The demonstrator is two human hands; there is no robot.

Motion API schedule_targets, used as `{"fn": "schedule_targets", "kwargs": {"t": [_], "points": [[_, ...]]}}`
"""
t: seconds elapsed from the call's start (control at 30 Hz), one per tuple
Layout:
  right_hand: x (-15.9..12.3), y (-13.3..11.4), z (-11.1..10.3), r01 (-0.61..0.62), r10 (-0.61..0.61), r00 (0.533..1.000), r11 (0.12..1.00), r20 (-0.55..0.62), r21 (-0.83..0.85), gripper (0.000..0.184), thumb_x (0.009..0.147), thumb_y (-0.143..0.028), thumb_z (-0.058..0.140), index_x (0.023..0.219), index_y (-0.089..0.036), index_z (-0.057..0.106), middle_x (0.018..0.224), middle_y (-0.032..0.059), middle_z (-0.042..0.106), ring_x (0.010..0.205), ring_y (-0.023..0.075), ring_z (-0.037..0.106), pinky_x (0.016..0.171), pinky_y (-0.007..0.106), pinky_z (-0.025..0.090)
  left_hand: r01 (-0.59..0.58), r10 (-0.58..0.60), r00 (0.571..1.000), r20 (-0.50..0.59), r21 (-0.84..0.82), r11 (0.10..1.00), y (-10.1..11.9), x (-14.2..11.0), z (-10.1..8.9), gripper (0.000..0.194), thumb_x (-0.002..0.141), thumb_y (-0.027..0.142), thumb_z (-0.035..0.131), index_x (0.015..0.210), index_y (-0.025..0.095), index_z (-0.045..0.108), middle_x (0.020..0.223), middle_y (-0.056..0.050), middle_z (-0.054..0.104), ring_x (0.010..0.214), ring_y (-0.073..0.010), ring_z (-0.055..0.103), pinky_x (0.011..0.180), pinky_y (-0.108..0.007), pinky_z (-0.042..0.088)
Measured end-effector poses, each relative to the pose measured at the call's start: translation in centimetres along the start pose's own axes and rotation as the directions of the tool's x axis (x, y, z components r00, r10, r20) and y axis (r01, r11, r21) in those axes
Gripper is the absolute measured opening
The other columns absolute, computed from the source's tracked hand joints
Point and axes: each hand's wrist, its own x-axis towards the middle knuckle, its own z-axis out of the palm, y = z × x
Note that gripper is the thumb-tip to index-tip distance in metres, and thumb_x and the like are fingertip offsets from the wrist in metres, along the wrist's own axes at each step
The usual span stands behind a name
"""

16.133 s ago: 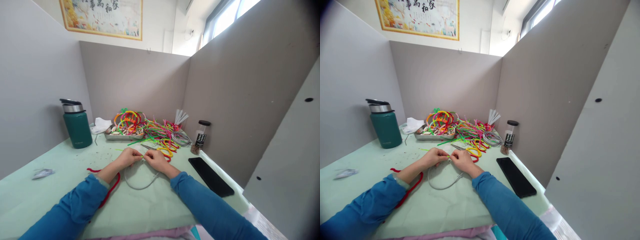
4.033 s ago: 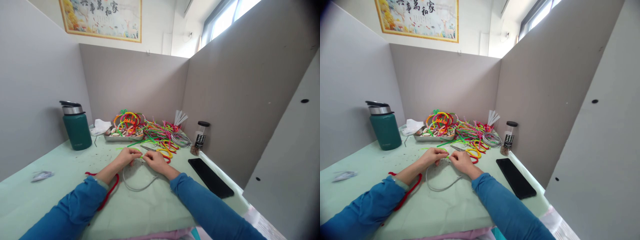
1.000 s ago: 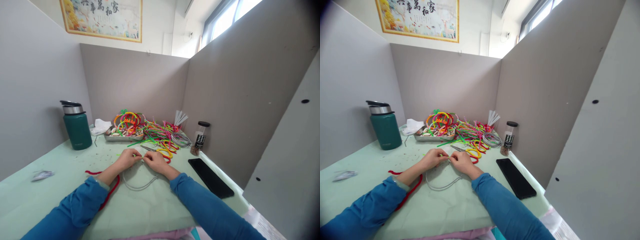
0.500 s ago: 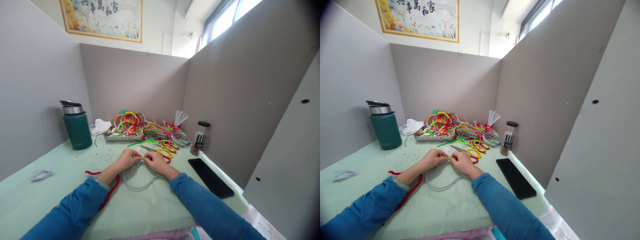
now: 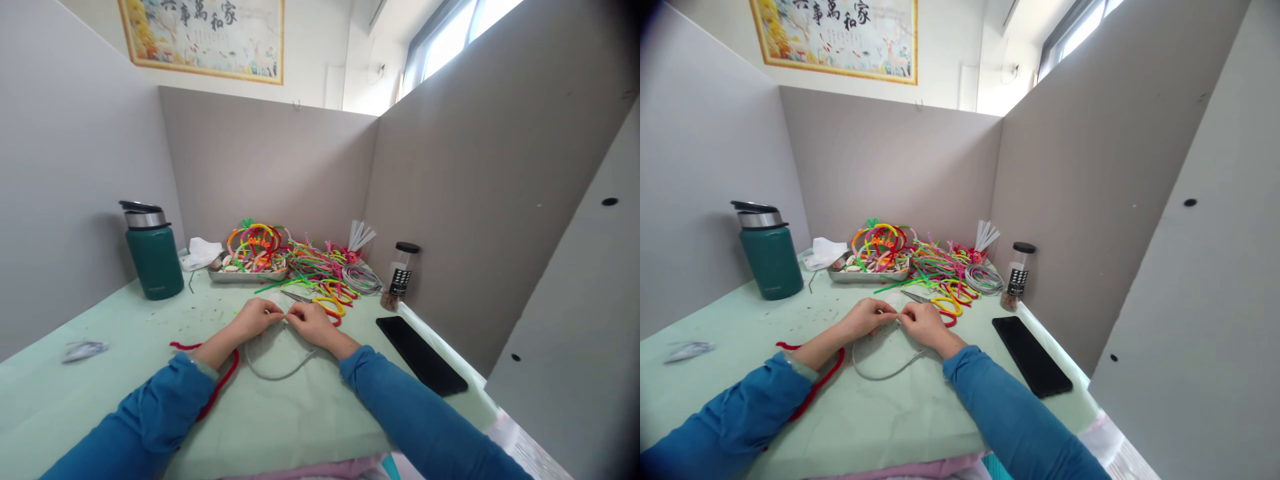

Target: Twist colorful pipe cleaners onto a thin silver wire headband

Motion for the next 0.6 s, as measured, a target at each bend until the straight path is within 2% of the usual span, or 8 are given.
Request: {"fn": "schedule_targets", "kwargs": {"t": [0.33, 0.6], "points": [[-0.02, -0.25, -0.18, -0.006, 0.006, 1.000, 1.000, 0.006, 0.005, 0.017, 0.079, -0.026, 0.049, 0.075, -0.017, 0.063, 0.066, -0.0003, 0.061, 0.059, 0.0100, 0.050, 0.054, 0.019, 0.031, 0.006, -0.005, 0.999, -0.034, 0.035, 0.999, 0.01, -0.02, -0.01, 0.038, 0.067, 0.049, 0.051, 0.078, 0.015, 0.067, 0.041, 0.003, 0.049, 0.038, -0.0106, 0.046, 0.042, -0.020, 0.033], [-0.06, 0.03, -0.01, 0.009, -0.009, 1.000, 1.000, 0.000, 0.005, 0.018, 0.079, -0.027, 0.049, 0.076, -0.017, 0.063, 0.066, -0.0004, 0.061, 0.059, 0.0097, 0.050, 0.054, 0.019, 0.031, 0.013, -0.013, 1.000, -0.002, 0.021, 1.000, 0.18, -0.05, -0.17, 0.040, 0.067, 0.049, 0.050, 0.076, 0.015, 0.068, 0.040, 0.004, 0.047, 0.037, -0.0098, 0.045, 0.042, -0.019, 0.032]]}}
